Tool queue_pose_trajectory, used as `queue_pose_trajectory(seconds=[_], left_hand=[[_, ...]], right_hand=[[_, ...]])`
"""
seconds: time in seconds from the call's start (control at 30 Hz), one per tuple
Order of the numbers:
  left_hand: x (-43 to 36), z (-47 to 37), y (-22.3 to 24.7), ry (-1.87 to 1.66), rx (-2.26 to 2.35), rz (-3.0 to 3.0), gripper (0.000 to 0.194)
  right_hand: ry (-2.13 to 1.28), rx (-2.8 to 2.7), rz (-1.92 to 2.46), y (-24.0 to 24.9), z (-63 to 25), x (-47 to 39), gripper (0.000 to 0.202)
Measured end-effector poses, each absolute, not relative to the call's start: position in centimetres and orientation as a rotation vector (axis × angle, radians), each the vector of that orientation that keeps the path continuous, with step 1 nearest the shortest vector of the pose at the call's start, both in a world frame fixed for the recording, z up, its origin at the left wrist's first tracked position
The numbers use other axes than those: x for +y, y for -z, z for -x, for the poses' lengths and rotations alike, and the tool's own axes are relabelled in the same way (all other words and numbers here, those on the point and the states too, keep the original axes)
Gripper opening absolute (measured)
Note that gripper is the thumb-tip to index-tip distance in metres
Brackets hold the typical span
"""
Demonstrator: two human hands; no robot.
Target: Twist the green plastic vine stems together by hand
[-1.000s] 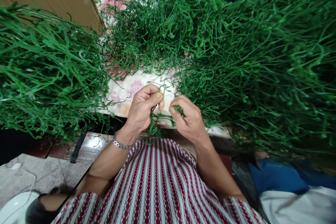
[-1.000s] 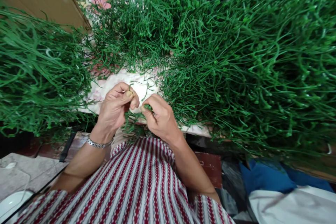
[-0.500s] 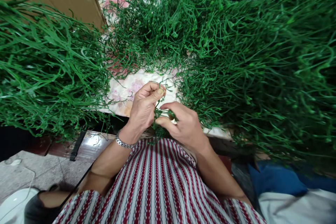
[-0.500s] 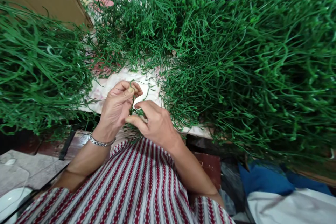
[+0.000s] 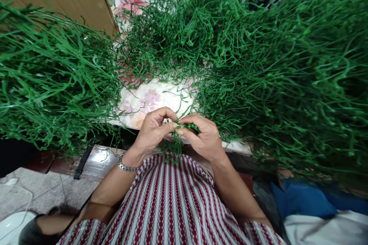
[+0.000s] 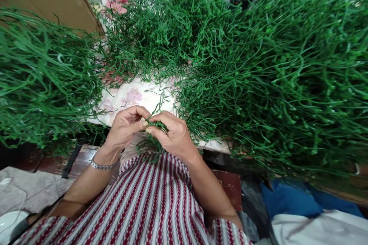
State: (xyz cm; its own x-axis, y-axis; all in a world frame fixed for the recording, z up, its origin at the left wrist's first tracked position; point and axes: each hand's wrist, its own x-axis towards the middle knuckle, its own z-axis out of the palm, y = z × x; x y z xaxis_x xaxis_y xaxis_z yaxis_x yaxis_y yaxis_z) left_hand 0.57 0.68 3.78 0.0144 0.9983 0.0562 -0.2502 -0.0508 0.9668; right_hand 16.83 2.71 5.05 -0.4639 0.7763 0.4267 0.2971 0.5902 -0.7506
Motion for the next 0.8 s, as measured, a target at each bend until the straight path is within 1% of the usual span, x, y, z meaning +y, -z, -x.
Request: queue_pose_trajectory(seconds=[0.1, 0.17, 0.27, 0.4, 0.47, 0.57, 0.63, 0.8], left_hand=[[0.5, -0.7, -3.7, -1.483, 1.05, -1.2, 0.008], [0.3, -0.8, -3.9, -1.507, 1.102, -1.301, 0.007], [-0.1, -0.7, -4.4, -1.395, 1.163, -1.397, 0.008], [-0.2, -0.3, -4.7, -1.13, 1.168, -1.382, 0.005], [0.0, 0.0, -4.7, -1.042, 1.091, -1.352, 0.01], [0.2, 0.4, -4.5, -1.008, 0.986, -1.316, 0.02], [0.3, 0.6, -4.4, -1.004, 0.979, -1.31, 0.023], [0.3, 0.9, -4.7, -0.9, 1.023, -1.391, 0.016]], right_hand=[[-0.703, -2.065, 0.876, -4.8, -16.8, 2.7, 0.012], [-0.669, -2.096, 0.892, -4.8, -16.9, 2.8, 0.013], [-0.645, -2.139, 0.885, -4.9, -17.0, 2.9, 0.015], [-0.627, -2.157, 0.847, -5.1, -17.1, 2.9, 0.016], [-0.626, -2.17, 0.831, -5.2, -17.2, 2.8, 0.017], [-0.658, -2.236, 0.769, -5.5, -17.3, 2.9, 0.021], [-0.655, -2.289, 0.735, -5.5, -17.4, 3.0, 0.025], [-0.55, -2.46, 0.758, -5.2, -17.7, 3.3, 0.032]])
